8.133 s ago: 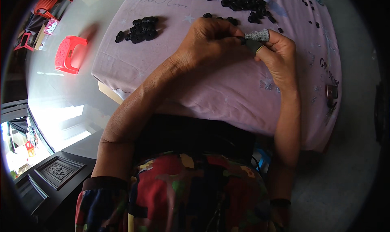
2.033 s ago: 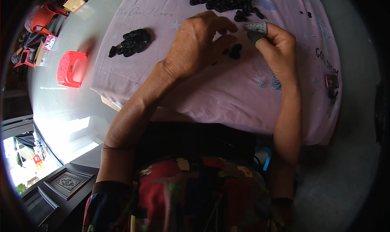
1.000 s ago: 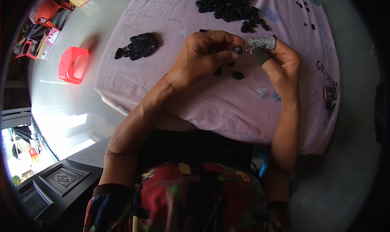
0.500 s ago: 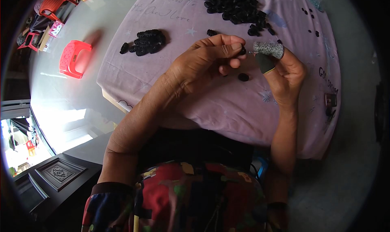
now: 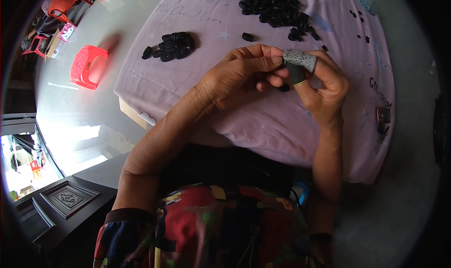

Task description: Sorting and inspecting small black plastic parts on a table.

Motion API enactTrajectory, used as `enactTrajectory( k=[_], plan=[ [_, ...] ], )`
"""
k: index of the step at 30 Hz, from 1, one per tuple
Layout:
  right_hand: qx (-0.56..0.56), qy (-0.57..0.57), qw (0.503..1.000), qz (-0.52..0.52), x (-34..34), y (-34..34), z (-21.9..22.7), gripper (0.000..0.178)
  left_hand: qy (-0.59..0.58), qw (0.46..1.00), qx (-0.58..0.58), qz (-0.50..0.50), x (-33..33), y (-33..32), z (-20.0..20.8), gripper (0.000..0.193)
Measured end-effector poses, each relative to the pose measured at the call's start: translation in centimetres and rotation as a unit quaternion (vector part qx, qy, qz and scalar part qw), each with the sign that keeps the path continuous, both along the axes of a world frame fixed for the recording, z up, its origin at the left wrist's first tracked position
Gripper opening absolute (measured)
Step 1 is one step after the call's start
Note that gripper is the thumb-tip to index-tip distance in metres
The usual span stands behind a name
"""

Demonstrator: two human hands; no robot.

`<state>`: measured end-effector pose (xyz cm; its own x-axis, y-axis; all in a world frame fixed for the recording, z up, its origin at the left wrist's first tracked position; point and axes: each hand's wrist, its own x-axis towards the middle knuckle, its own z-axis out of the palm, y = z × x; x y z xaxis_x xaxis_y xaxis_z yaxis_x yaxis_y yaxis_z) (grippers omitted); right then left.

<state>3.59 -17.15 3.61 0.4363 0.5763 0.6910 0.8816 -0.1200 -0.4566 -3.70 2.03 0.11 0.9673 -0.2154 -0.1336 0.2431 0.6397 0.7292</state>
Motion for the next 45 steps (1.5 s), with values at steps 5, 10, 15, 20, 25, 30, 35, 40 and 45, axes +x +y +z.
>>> enactTrajectory(
  k=[5, 10, 15, 20, 25, 30, 35, 40, 45],
  plan=[
    [-0.01, 0.007, 1.0, 0.011, -0.7, 0.3, 0.5, 0.018, -0.001, 1.0, -0.018, -0.013, -0.6, 0.4, -0.2, 0.023],
    [0.009, 0.069, 0.998, -0.002, 0.0, 0.0, 0.1, 0.011, 0.028, 0.997, -0.063, -0.025, -1.2, 1.6, -0.5, 0.022],
    [-0.109, 0.178, 0.977, -0.051, 0.6, -0.2, -1.1, 0.007, -0.015, 0.997, -0.071, -0.034, -2.1, 3.2, -1.5, 0.019],
    [-0.189, 0.126, 0.972, -0.062, 0.5, 0.2, -1.9, 0.014, -0.024, 0.998, -0.055, -0.026, -2.3, 3.0, -1.4, 0.018],
    [-0.222, 0.07, 0.969, -0.085, 0.3, 0.2, -1.7, 0.016, -0.048, 0.998, -0.024, -0.035, -2.2, 2.6, -1.9, 0.018],
    [-0.198, 0.142, 0.965, -0.1, 0.6, -0.1, -2.1, 0.01, -0.052, 0.998, -0.024, -0.022, -2.0, 2.0, -2.2, 0.02],
    [0.0, 0.298, 0.955, 0.009, -0.4, 0.7, -1.5, 0.017, -0.003, 0.993, -0.115, 0.001, -1.9, 1.8, -1.8, 0.018],
    [-0.066, 0.128, 0.989, 0.036, -1.3, 1.9, -0.4, 0.009, -0.043, 0.996, -0.079, 0.012, -2.0, 1.5, -2.3, 0.017],
    [0.027, 0.199, 0.979, 0.027, -0.8, 1.4, -0.9, 0.01, -0.042, 0.998, -0.041, 0.01, -1.8, 1.2, -2.0, 0.019]
  ],
)
